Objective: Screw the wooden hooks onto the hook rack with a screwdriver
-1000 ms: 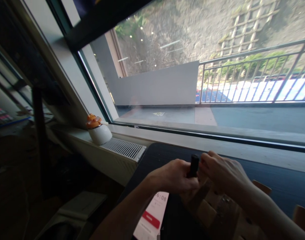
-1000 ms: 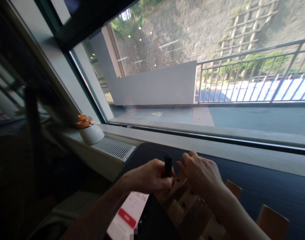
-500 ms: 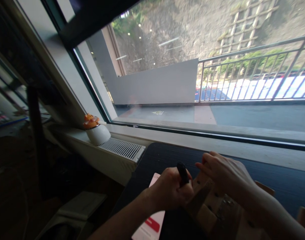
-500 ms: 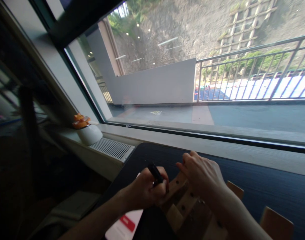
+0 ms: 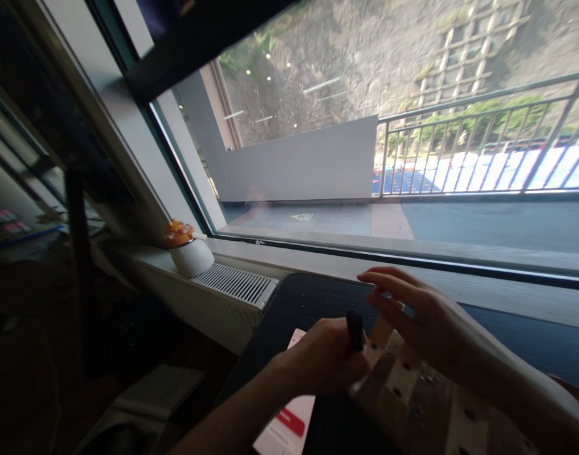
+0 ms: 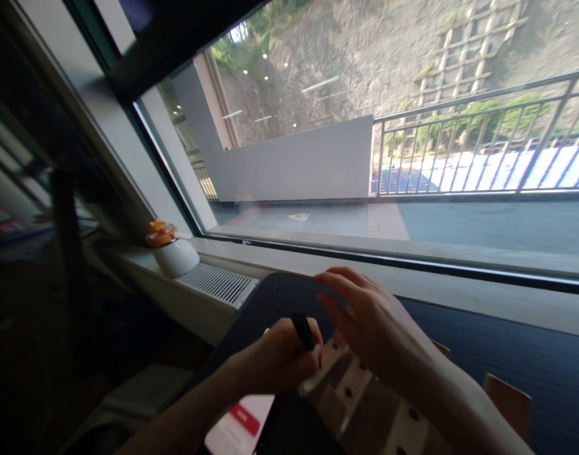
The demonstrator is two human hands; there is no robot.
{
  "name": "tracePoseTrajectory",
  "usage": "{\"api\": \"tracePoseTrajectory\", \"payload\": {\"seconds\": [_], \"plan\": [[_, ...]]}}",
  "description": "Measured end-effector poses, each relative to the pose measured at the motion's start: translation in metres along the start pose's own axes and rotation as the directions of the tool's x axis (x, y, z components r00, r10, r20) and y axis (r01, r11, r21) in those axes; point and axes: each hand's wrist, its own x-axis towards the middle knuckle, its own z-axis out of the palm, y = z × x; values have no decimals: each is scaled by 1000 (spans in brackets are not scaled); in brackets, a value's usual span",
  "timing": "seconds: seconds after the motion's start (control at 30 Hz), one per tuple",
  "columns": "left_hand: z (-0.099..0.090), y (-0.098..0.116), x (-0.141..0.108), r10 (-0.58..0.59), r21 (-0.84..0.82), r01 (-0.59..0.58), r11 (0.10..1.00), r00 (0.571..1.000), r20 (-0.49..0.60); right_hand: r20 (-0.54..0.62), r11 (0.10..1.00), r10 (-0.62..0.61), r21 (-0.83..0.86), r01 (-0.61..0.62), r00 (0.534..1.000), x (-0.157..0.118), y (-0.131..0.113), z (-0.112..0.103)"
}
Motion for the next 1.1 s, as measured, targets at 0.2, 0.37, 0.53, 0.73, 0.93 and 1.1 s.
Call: {"api": "tracePoseTrajectory", "payload": {"seconds": [0.2, 0.37, 0.53, 0.73, 0.93, 1.1], "plan": [[-4, 11, 1, -12, 100, 8, 995, 999, 39, 63, 952, -119, 290, 96, 991, -4, -38, -8], [-25, 18, 4, -159, 69, 145, 987, 939, 304, 120, 944, -68, 329, 25, 990, -4, -33, -11], [-36, 7, 1, -187, -127, 254, 959, 902, 390, 141, 940, 1, 338, -49, 990, -4, -32, -11], [-26, -3, -6, -119, -355, 226, 907, 947, 299, 132, 944, -49, 329, 3, 990, -4, -34, -14], [-23, -3, -7, -96, -370, 183, 911, 966, 240, 132, 949, -75, 313, 30, 988, -5, -34, -19], [-19, -6, -7, -95, -366, 176, 914, 969, 230, 80, 943, -37, 332, 8, 996, -3, -29, -9]]}}
